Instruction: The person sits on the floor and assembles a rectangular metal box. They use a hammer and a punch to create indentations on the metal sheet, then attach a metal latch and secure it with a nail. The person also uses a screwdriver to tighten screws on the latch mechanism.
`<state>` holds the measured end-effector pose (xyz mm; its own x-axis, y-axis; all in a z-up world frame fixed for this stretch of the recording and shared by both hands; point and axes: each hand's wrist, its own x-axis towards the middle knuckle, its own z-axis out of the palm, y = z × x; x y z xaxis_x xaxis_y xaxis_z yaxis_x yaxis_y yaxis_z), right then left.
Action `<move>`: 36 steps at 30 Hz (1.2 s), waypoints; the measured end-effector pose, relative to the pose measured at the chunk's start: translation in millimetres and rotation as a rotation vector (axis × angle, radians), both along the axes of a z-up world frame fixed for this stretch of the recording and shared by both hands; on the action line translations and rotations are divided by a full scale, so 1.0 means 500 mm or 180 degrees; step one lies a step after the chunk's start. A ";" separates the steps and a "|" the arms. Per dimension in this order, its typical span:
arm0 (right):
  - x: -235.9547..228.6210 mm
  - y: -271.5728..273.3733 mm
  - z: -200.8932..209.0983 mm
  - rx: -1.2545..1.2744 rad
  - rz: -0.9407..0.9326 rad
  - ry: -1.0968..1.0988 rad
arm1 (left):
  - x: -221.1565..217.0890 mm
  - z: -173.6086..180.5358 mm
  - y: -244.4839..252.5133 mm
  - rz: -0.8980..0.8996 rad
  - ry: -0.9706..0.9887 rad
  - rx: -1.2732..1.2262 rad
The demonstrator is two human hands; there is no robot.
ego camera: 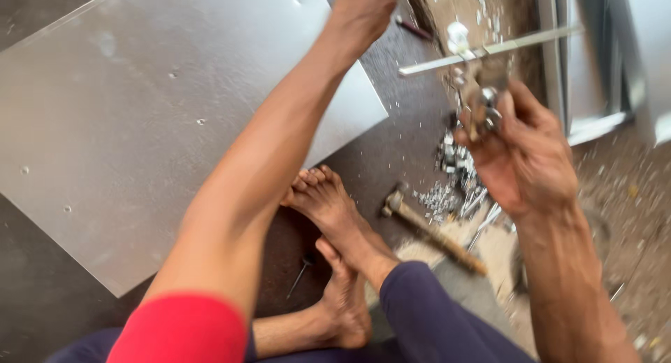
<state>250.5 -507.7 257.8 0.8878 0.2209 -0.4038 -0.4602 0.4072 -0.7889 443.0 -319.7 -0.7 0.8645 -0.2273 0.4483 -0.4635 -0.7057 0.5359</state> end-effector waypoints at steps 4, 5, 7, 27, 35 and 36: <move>0.008 0.009 0.027 -0.0610 0.0207 -0.0062 | 0.080 -0.023 -0.014 0.0102 -0.0217 -0.0190; 0.007 0.016 0.022 -0.0812 0.0556 -0.0268 | 0.071 -0.002 0.002 0.0097 -0.0258 -0.0219; -0.007 0.029 0.005 -0.1189 0.1128 -0.0606 | 0.017 0.059 0.036 -0.0081 0.0561 -0.1046; -0.101 0.223 -0.122 -0.1314 0.3354 -0.0110 | -0.562 0.367 0.346 0.1071 0.2316 -0.2319; -0.023 0.279 -0.104 -0.2366 0.3528 -0.0557 | -0.704 0.358 0.373 0.1203 0.1645 -0.1809; -0.007 0.293 -0.104 -0.2485 0.3572 -0.0702 | -0.729 0.353 0.379 0.1393 0.1480 -0.1545</move>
